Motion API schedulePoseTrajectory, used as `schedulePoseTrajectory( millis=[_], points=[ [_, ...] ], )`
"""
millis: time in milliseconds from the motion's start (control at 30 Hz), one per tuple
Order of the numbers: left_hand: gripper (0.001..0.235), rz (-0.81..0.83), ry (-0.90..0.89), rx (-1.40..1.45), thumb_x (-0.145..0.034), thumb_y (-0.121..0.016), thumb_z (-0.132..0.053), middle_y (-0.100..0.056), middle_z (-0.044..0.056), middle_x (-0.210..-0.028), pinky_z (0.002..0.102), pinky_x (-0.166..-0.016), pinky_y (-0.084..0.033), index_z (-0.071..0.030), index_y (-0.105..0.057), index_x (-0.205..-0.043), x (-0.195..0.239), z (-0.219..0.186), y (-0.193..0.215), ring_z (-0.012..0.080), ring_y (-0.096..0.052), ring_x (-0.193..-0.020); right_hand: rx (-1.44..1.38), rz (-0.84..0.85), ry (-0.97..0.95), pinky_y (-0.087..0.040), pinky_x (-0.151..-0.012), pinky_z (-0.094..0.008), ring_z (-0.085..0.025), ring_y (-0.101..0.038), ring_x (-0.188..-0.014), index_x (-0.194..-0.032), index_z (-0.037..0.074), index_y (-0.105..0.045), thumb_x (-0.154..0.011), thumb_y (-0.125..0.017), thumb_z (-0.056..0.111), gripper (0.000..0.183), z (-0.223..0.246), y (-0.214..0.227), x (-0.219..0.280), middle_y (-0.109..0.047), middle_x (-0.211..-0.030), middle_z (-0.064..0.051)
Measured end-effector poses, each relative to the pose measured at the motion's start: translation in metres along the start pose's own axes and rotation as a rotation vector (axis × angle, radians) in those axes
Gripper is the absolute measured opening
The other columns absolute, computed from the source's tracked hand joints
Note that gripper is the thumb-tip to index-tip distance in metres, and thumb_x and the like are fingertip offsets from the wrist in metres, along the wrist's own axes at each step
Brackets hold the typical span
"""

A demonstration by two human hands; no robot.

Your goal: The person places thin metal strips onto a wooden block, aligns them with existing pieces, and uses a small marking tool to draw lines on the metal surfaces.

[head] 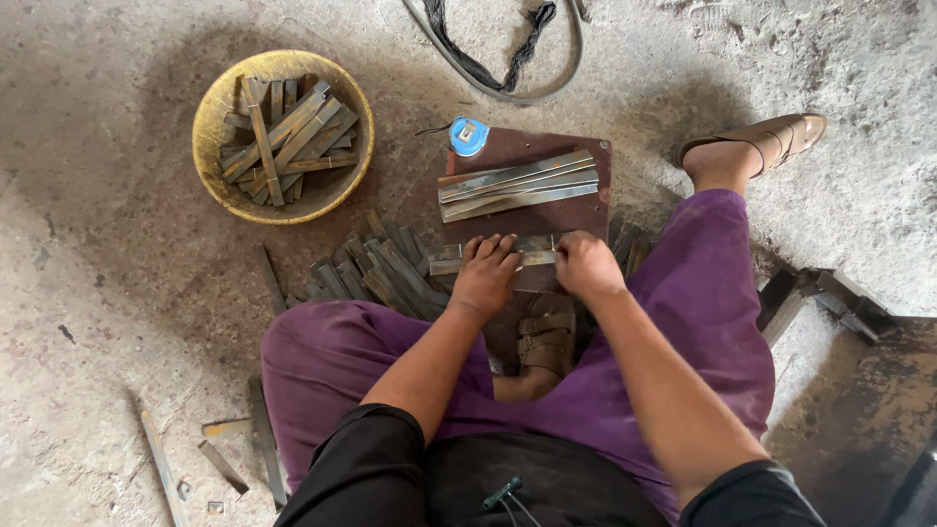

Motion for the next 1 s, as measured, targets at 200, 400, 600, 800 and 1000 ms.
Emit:
schedulePoseTrajectory(
  millis=[200, 400, 600, 800, 1000],
  points=[
    [0.022, -0.028, 0.016, 0.013, -0.094, -0.064, -0.015, -0.061, 0.008, -0.141, 0.051, -0.117, -0.03, -0.013, -0.07, -0.115, 0.0, -0.003, 0.003, 0.03, -0.051, -0.137, 0.375, 0.804, 0.042, -0.059, -0.074, -0.043, -0.033, -0.072, -0.083, -0.089, 0.003, -0.08, -0.077, -0.081, 0.016, 0.018, -0.004, -0.012, 0.0, -0.074, -0.093, -0.019],
    [0.023, 0.0, 0.03, 0.016, -0.094, -0.063, -0.015, -0.06, 0.009, -0.141, 0.051, -0.117, -0.03, -0.013, -0.07, -0.116, -0.001, -0.002, 0.002, 0.0312, -0.05, -0.137, -0.084, 1.003, -0.203, -0.06, -0.068, -0.038, -0.024, -0.075, -0.074, -0.094, 0.006, -0.083, -0.079, -0.083, 0.017, 0.019, 0.015, 0.043, 0.052, -0.08, -0.086, -0.012],
    [0.026, 0.01, 0.03, 0.039, -0.094, -0.061, -0.018, -0.058, 0.01, -0.143, 0.052, -0.118, -0.029, -0.012, -0.07, -0.118, 0.001, 0.0, -0.003, 0.0322, -0.048, -0.139, -0.142, 0.297, -0.237, -0.057, -0.083, -0.041, -0.032, -0.073, -0.087, -0.106, 0.009, -0.081, -0.085, -0.079, 0.023, 0.025, -0.005, 0.063, 0.025, -0.076, -0.096, -0.017],
    [0.029, 0.009, 0.034, 0.028, -0.093, -0.058, -0.018, -0.059, 0.009, -0.142, 0.053, -0.119, -0.03, -0.014, -0.07, -0.119, 0.001, 0.003, -0.005, 0.0315, -0.048, -0.139, -0.202, -0.127, -0.017, -0.057, -0.086, -0.043, -0.037, -0.071, -0.094, -0.1, 0.004, -0.078, -0.089, -0.074, 0.015, 0.016, 0.006, 0.044, 0.016, -0.074, -0.101, -0.017],
    [0.031, 0.028, 0.024, 0.013, -0.09, -0.058, -0.016, -0.059, 0.01, -0.142, 0.052, -0.118, -0.031, -0.013, -0.07, -0.119, -0.001, 0.002, -0.001, 0.0306, -0.05, -0.137, -0.195, -0.148, 0.064, -0.057, -0.084, -0.042, -0.035, -0.071, -0.092, -0.096, 0.004, -0.077, -0.086, -0.074, 0.01, 0.012, 0.007, 0.023, 0.011, -0.074, -0.097, -0.015]
  ],
)
Point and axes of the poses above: each hand's wrist, its own x-axis away from the middle knuckle, its own y-axis out of the back of the hand, z = x × y, the point moved 5 cm from there along -x, towards the middle knuckle
